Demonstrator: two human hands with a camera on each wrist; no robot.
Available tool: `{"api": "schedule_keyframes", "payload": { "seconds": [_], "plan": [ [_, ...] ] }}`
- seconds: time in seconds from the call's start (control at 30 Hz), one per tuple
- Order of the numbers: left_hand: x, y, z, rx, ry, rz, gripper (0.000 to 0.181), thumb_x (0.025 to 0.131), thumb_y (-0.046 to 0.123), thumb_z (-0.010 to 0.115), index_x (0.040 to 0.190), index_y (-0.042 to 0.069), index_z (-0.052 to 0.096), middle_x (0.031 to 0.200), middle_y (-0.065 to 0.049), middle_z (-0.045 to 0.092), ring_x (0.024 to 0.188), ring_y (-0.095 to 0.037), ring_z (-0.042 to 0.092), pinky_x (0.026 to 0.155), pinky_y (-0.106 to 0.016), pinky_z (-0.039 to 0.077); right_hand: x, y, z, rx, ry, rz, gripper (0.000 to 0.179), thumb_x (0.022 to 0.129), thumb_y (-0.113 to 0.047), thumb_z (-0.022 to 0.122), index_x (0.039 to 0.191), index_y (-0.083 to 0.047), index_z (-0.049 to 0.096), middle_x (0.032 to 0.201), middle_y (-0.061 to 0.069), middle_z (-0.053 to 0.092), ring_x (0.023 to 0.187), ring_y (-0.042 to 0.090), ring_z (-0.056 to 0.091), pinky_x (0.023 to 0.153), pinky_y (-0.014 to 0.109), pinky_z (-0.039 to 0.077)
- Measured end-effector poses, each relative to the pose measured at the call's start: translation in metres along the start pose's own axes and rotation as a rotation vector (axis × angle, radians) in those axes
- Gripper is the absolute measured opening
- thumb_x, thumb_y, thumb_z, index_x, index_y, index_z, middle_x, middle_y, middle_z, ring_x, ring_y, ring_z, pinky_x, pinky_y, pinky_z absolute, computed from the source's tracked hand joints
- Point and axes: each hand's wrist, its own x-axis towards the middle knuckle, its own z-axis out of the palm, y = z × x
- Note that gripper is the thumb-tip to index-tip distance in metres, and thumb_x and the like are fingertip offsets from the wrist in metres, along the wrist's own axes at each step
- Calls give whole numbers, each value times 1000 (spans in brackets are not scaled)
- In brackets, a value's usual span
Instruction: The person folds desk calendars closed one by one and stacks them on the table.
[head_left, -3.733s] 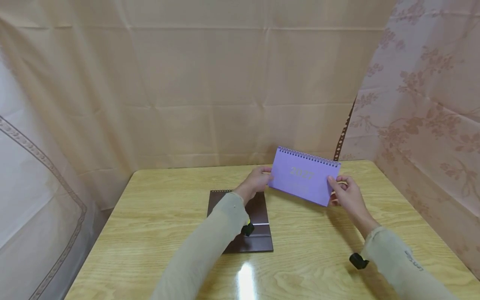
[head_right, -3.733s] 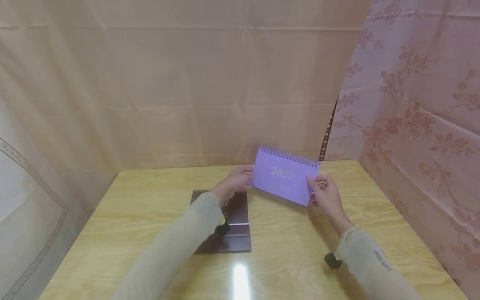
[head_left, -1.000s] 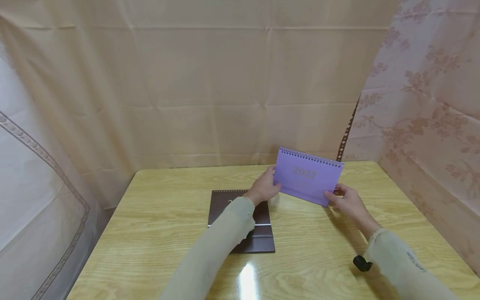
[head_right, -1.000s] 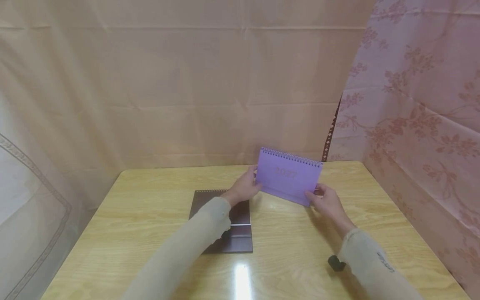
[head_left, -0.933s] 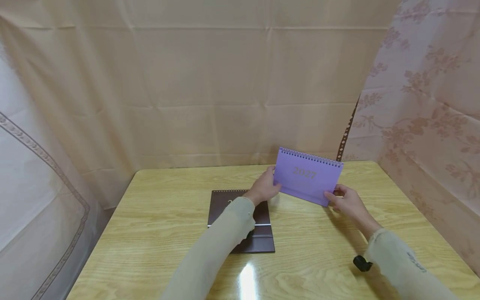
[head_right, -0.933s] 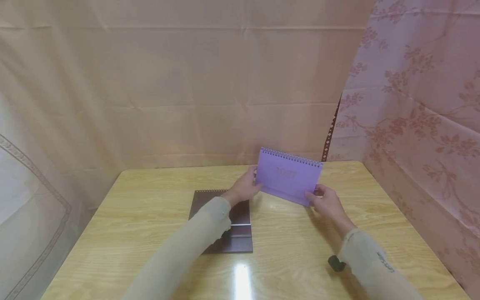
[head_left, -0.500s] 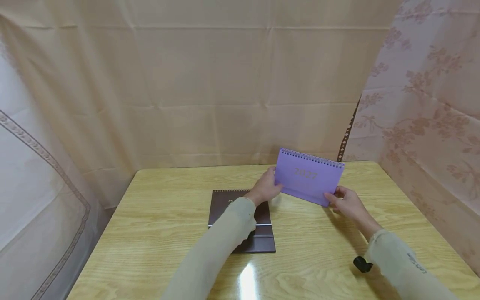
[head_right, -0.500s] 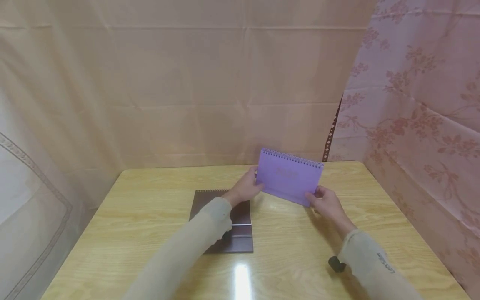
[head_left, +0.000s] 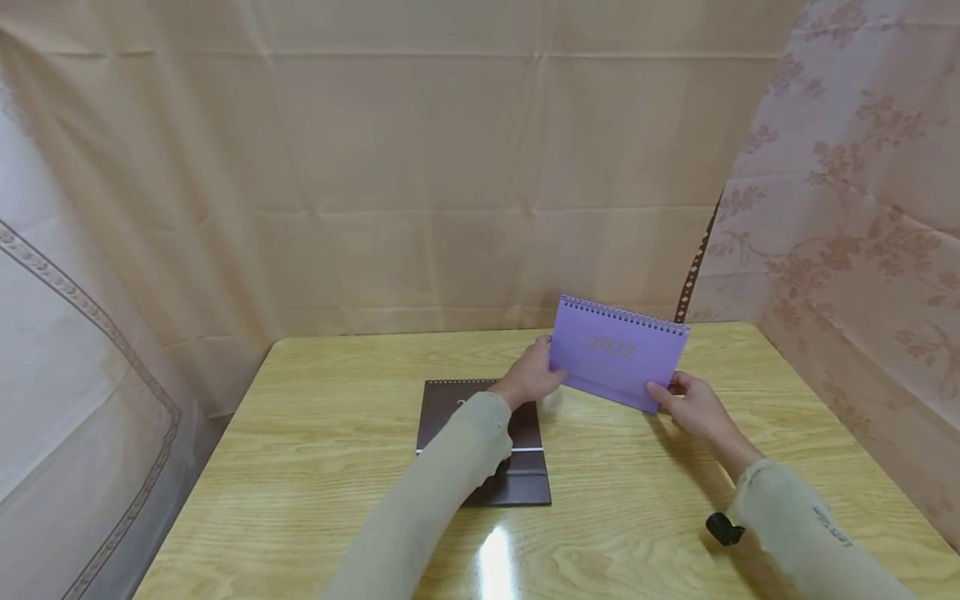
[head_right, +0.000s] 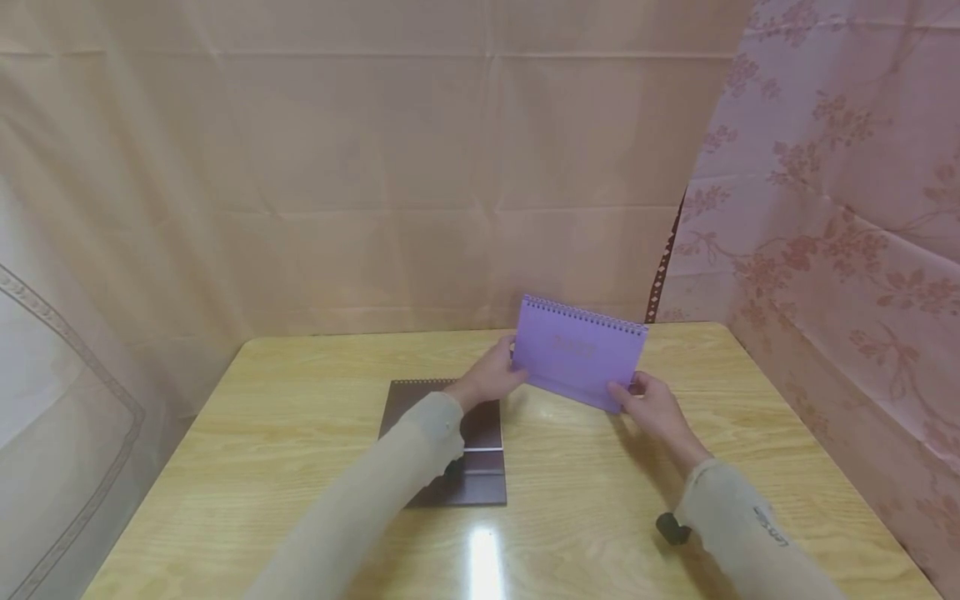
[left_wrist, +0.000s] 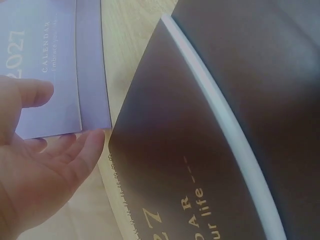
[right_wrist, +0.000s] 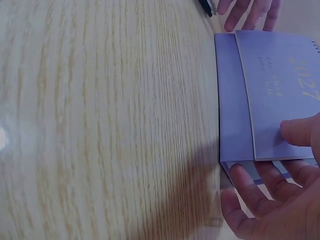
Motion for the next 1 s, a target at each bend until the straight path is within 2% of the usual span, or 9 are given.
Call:
{"api": "schedule_keyframes", "payload": {
  "seconds": [0.17,0.33,0.43,0.6,0.7,0.83,1.0],
  "plan": [
    [0,0,0,3,-5,-7,62,101,12,53,154,-8,27,150,-25,44,139,-32,45,116,-38,34,-1,0,0,-48,7,-28,45,104,-28,60,120,14,58,107,24,65,92,24,60,68,25,49],
    [1,-2,1,34,-8,-16,53,103,14,51,150,-6,35,149,-22,46,138,-31,45,115,-38,36,-2,0,0,-89,3,-38,45,105,-28,59,123,14,59,109,26,66,99,32,61,73,29,50],
    [1,-2,0,94,-20,-9,50,104,15,51,147,-6,38,146,-22,50,136,-31,48,113,-37,38,-4,-1,-2,-122,-1,-46,47,104,-28,59,122,15,58,109,27,65,98,34,62,72,32,50],
    [1,-1,2,270,-44,35,43,106,17,49,142,-6,43,134,-20,61,125,-29,58,107,-35,45,-8,-4,-6,-170,-1,-56,47,104,-27,59,121,17,56,106,30,65,92,34,62,66,34,49],
    [0,-1,2,339,-54,43,41,107,19,48,140,-5,45,130,-18,63,121,-28,61,104,-34,46,-9,-4,-7,-176,1,-52,45,104,-26,60,121,16,56,104,29,65,90,33,61,65,34,48],
    [-2,0,1,379,-76,40,41,108,21,46,141,-3,45,133,-17,62,123,-27,60,105,-35,46,-9,-2,-7,-192,10,-52,42,103,-25,61,117,14,58,101,27,66,88,33,61,64,34,48],
    [-3,-2,-1,377,-79,49,41,108,24,47,141,-1,45,133,-16,62,123,-25,60,104,-35,47,-9,-4,-9,-203,10,-46,43,104,-27,60,119,13,59,108,28,66,93,34,61,68,35,48]
  ]
}}
